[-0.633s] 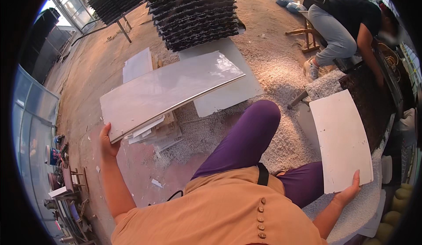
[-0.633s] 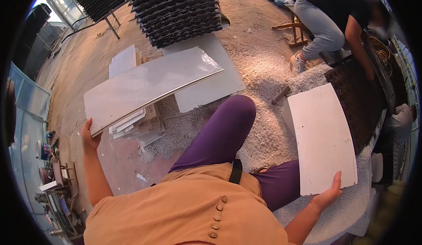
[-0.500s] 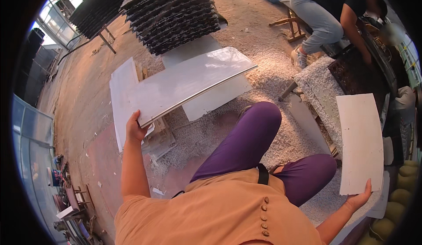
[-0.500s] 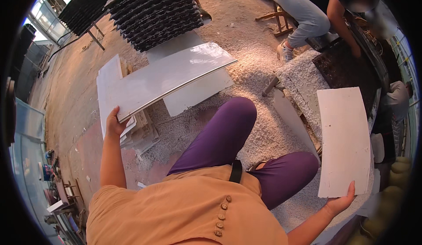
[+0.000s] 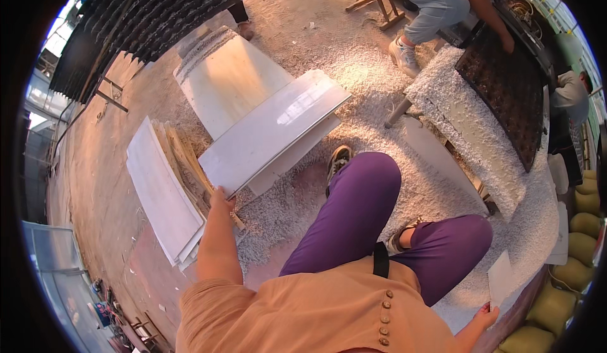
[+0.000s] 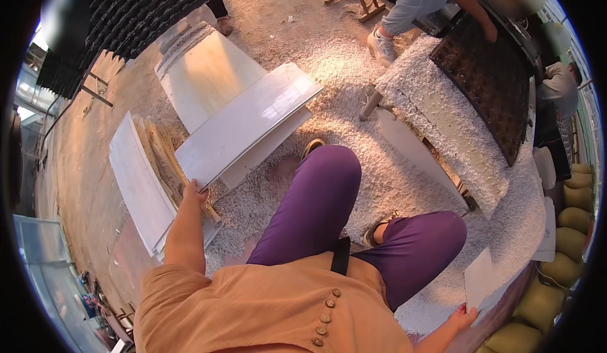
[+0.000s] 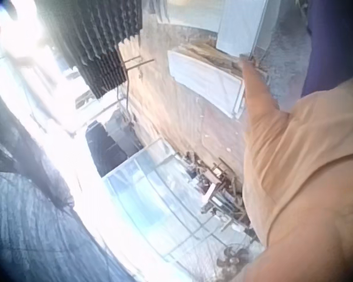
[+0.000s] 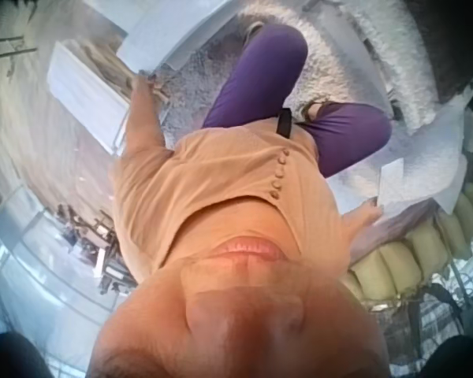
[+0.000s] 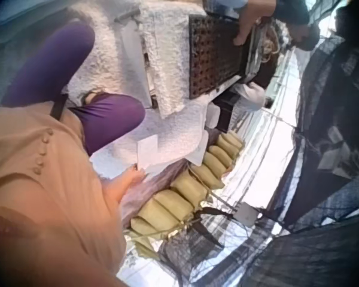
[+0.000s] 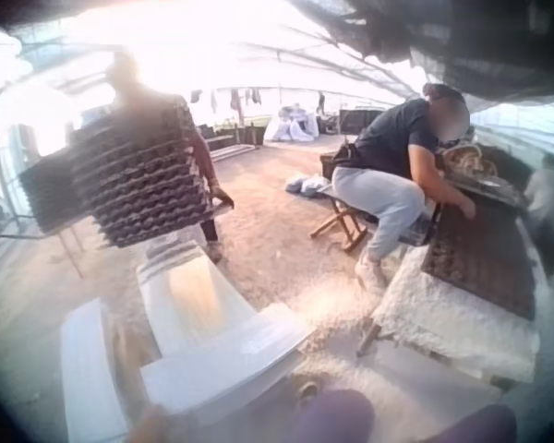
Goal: The person scoops white granular material from a pile and spreads it into black trays using a white rectangular board. They repeatedly fill each tray, level the surface, and stack the filled trays to the side.
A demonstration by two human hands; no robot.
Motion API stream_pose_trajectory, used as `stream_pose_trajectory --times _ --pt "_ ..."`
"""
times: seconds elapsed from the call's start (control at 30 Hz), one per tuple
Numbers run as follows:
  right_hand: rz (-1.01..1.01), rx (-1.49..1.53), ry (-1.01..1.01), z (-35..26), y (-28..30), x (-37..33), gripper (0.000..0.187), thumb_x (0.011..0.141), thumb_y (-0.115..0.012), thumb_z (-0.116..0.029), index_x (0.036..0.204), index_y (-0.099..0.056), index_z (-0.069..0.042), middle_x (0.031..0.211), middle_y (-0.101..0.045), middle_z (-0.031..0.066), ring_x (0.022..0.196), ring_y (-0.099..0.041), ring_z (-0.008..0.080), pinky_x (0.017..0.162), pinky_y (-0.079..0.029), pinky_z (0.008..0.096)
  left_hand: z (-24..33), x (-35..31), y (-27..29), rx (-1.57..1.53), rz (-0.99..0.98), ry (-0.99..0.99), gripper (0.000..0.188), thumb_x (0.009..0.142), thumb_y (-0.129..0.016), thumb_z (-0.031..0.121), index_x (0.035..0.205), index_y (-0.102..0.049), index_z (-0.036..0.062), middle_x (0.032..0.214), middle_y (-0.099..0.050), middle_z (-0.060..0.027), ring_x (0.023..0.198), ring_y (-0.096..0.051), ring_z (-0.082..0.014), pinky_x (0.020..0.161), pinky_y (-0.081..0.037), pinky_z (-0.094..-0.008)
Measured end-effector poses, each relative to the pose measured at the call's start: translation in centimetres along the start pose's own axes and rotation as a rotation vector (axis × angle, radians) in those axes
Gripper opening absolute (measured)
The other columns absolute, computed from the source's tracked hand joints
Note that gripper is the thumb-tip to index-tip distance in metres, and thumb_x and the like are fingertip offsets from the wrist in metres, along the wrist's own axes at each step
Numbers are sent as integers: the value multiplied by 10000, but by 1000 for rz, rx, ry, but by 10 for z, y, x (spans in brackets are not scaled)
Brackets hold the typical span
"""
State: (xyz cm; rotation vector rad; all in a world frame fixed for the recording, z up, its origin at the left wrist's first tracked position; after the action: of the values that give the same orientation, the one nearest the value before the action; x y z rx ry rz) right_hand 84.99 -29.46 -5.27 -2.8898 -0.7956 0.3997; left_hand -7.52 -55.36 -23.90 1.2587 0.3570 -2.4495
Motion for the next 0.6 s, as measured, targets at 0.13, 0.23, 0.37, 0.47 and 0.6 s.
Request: stream_pose_trajectory --times 0.13,0.23,0.37,0.47,0.6 --pt "37 -304 -389 80 14 -31 291 672 -481 -32 960 -447 -8 928 -492 122 751 -536 246 622 -502 285 -12 27 28 52 -50 24 386 852 -480 340 1165 -422 122 1206 -433 -80 1058 -446 -283 816 -379 -547" --pt "-26 -371 -708 124 72 -63 225 688 -456 -18 913 -463 -38 870 -512 92 683 -539 220 527 -456 292 -32 22 -26 608 -113 76 527 817 -481 439 1218 -392 109 1259 -398 -109 1106 -415 -295 848 -329 -568" --pt "-106 -388 -814 176 38 -67 150 737 -506 -84 885 -483 -78 845 -537 57 672 -548 213 528 -456 322 42 21 5 772 -17 -528 466 779 -557 304 1055 -458 -58 970 -541 -146 786 -550 -240 642 -462 -336" --pt "-189 -390 -853 205 41 -74 158 787 -562 -200 907 -515 -109 859 -570 37 768 -578 211 576 -485 360 64 -43 -101 837 -226 -544 301 810 -560 343 908 -506 63 888 -538 -46 754 -527 -133 601 -440 -290" --pt "-50 -156 -840 227 12 -111 332 805 -540 -184 1114 -454 -99 1000 -552 69 881 -560 263 736 -479 408 34 -189 -258 1072 -867 -741 225 831 -550 223 1030 -495 132 995 -539 22 858 -488 -80 740 -405 -281"
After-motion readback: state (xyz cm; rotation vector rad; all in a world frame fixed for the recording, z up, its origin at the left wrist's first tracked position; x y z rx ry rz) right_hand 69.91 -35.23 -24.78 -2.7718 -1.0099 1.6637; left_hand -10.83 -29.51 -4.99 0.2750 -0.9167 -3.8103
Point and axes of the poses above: each hand's wrist, its own x-axis towards the middle knuckle, its own y-axis out of the back of the hand, z = x × y, the point moved 4 cm from there along x, towards the middle knuckle
